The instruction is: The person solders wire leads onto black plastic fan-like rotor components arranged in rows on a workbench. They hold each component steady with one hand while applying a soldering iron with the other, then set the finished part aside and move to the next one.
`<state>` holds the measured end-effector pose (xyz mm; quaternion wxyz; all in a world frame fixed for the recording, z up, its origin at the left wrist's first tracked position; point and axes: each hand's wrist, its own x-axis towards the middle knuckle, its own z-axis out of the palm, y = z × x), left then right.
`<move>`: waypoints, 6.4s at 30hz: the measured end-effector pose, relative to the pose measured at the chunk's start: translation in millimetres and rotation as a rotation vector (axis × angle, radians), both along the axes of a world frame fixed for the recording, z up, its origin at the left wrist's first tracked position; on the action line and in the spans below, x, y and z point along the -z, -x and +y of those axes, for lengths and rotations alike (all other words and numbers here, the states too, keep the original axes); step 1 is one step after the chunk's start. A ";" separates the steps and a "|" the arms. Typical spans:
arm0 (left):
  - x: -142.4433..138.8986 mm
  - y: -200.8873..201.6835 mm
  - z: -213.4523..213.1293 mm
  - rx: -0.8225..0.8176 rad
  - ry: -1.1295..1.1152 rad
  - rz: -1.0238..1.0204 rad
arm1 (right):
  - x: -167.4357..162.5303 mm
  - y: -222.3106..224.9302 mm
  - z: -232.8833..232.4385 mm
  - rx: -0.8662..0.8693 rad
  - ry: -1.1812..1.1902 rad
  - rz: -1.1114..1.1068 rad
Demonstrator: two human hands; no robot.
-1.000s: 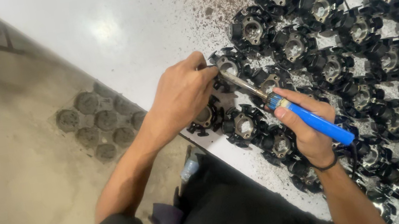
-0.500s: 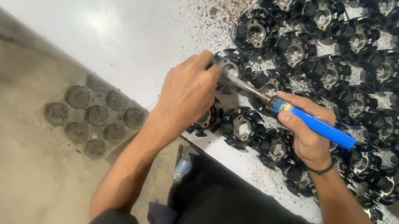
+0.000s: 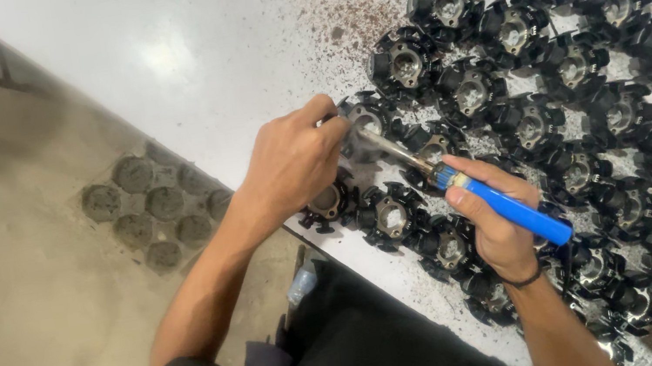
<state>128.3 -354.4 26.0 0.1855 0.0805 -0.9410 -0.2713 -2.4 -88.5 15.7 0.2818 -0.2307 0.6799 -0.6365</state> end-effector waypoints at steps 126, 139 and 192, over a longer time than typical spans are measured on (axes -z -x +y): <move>-42.9 175.3 -18.5 -0.041 0.254 0.187 | 9.9 141.3 -38.4 0.119 0.129 0.133; 10.2 170.3 -25.7 -0.032 0.061 0.053 | 2.1 134.9 -34.4 0.096 0.033 0.219; -56.5 169.4 -21.5 0.138 0.017 -0.116 | -45.8 170.0 -30.9 0.128 0.281 0.307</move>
